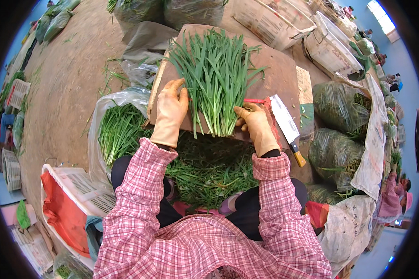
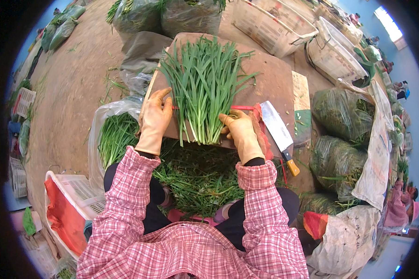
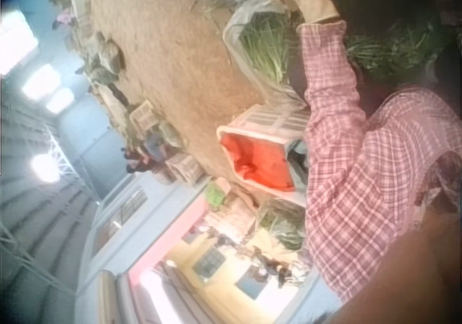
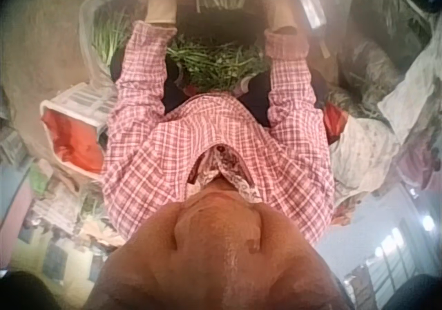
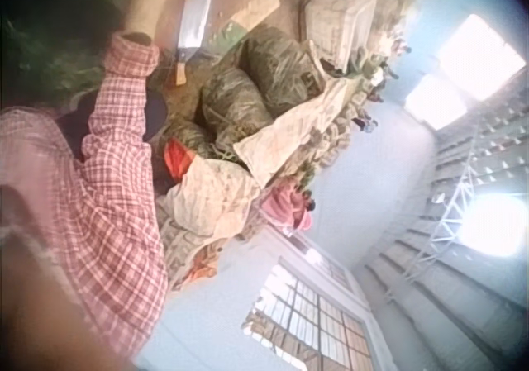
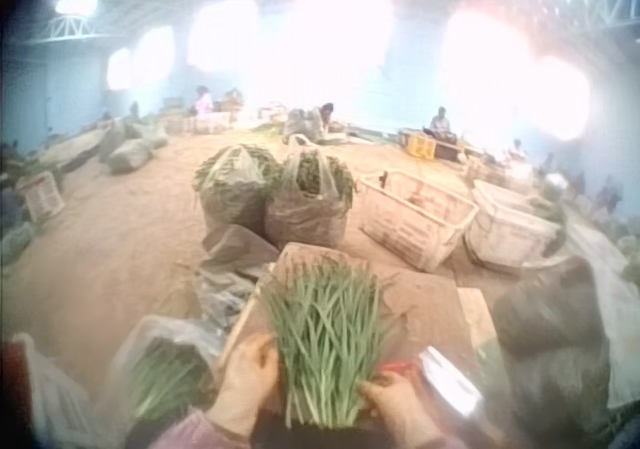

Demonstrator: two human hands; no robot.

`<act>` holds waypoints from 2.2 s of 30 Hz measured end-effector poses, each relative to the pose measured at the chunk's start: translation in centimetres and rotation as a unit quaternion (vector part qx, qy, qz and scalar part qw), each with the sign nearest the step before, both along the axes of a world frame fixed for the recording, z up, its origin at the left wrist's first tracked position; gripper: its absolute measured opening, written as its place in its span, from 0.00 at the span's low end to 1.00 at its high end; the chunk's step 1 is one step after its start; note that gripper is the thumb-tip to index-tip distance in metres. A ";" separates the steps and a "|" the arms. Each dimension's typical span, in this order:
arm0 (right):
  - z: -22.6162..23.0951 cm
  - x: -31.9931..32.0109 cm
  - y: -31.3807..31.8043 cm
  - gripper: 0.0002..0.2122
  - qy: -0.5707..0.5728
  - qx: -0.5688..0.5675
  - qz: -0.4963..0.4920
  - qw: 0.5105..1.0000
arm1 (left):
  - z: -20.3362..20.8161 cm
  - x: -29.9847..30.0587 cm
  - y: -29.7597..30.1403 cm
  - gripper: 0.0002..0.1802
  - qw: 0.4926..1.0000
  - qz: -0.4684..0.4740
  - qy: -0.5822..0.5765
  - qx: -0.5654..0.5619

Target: The person bundles green onions by hand, wipes the roots with a red cloth, and secures the bundles with a red ribbon before placing them into a plastic bag.

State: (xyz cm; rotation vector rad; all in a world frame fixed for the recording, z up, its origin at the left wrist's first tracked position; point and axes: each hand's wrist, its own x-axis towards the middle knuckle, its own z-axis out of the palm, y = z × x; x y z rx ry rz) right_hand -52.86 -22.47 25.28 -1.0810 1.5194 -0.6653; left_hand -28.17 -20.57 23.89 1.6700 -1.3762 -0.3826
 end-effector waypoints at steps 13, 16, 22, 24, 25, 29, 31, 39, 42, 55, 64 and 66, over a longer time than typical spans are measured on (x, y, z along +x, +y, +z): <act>0.4 2.3 0.2 0.28 0.041 -0.017 -0.033 0.998 | -3.0 -5.5 -1.1 0.35 0.985 -0.095 0.101 -0.103; -0.4 1.4 0.2 0.29 -0.020 -0.011 -0.049 0.999 | -3.4 -5.5 -1.0 0.33 0.982 -0.116 0.109 -0.099; -0.9 2.0 0.6 0.30 0.007 -0.025 -0.050 0.998 | -3.7 -5.4 -1.6 0.27 0.981 -0.127 0.083 -0.118; 0.0 2.6 1.3 0.26 0.020 -0.043 0.006 0.999 | -2.5 -6.2 -1.5 0.38 0.993 -0.109 0.020 -0.046; -1.6 2.8 1.3 0.22 0.009 -0.060 0.010 0.998 | -1.9 -6.9 -1.8 0.43 0.995 -0.090 -0.042 -0.014; 0.4 1.2 0.9 0.18 -0.080 0.045 0.016 0.996 | -1.3 -7.9 -2.2 0.45 0.980 -0.080 -0.173 0.060; 1.2 -0.4 0.5 0.12 -0.081 -0.050 -0.031 0.995 | -2.3 -7.5 -2.2 0.43 0.982 -0.078 -0.170 0.038; 4.5 -2.4 -0.5 0.10 -0.068 -0.136 -0.092 0.984 | -1.1 -7.2 -1.6 0.36 0.984 -0.051 -0.172 0.001; 3.5 -4.1 0.1 0.10 -0.071 -0.087 -0.093 0.989 | 0.2 -4.6 -0.2 0.26 0.994 0.017 -0.037 -0.098; 1.1 -1.8 2.9 0.12 -0.038 -0.016 0.028 0.999 | -0.3 -4.5 0.8 0.31 0.998 -0.040 0.007 0.045; 5.6 -0.4 7.4 0.15 0.162 -0.087 0.385 0.904 | 1.3 3.0 0.5 0.30 0.994 -0.080 0.062 0.028; 3.9 -0.9 7.6 0.14 0.212 -0.109 0.352 0.905 | 3.6 6.8 1.8 0.25 0.992 -0.091 0.090 -0.002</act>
